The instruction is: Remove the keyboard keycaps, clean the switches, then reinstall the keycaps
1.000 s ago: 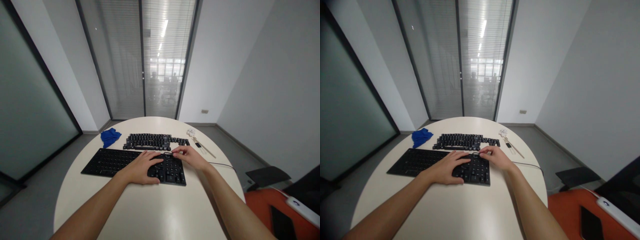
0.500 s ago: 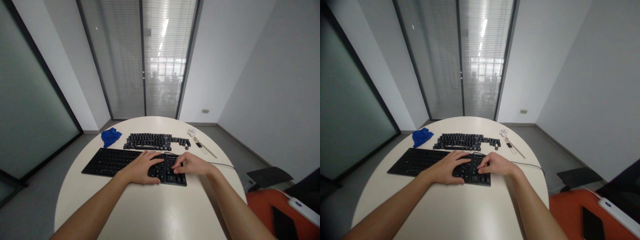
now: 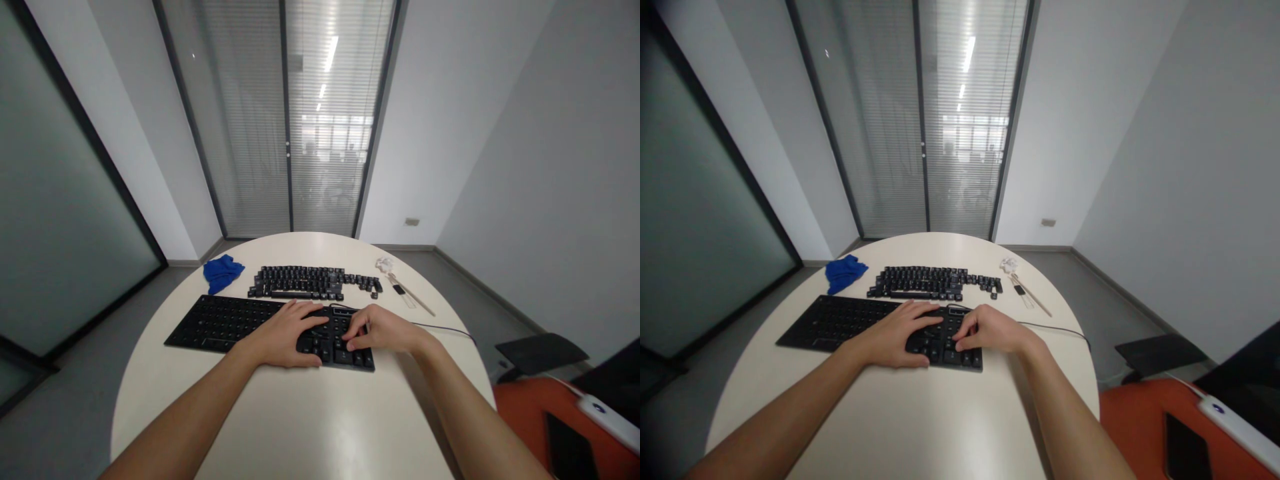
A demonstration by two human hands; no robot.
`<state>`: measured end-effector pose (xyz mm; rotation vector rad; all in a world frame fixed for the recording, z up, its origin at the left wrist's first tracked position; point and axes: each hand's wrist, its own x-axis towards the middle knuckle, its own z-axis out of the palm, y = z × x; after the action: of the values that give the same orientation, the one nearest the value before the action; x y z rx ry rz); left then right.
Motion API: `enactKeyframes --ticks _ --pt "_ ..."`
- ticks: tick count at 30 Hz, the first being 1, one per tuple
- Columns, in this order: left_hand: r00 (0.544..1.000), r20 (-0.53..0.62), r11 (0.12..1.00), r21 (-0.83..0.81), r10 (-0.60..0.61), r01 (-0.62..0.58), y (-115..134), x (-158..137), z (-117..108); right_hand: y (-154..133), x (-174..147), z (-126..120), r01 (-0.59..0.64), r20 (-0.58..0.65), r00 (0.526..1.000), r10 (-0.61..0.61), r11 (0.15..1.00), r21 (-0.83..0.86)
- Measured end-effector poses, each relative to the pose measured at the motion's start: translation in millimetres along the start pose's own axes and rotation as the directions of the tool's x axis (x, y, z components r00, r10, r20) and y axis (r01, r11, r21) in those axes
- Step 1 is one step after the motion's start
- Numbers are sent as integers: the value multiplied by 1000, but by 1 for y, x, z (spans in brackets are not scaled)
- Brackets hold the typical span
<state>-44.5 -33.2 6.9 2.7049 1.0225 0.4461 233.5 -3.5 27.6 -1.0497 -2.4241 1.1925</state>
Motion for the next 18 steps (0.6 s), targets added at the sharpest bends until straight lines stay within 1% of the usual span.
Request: enactKeyframes --ticks 6,9,13,18 --pt "1000 -6 1000 -16 7 -7 0 0 0 -8 -1 1 32 -7 999 -32 998 -50" --pt "1000 -7 1000 -15 9 -9 -1 0 0 -10 -2 0 47 12 999 -46 998 -38" --pt "1000 -3 1000 1 8 -8 -1 0 0 -7 0 0 -28 15 1000 28 1000 12" --pt "1000 -14 1000 -2 17 -17 0 -1 -1 -7 2 2 -96 -6 995 97 995 19"
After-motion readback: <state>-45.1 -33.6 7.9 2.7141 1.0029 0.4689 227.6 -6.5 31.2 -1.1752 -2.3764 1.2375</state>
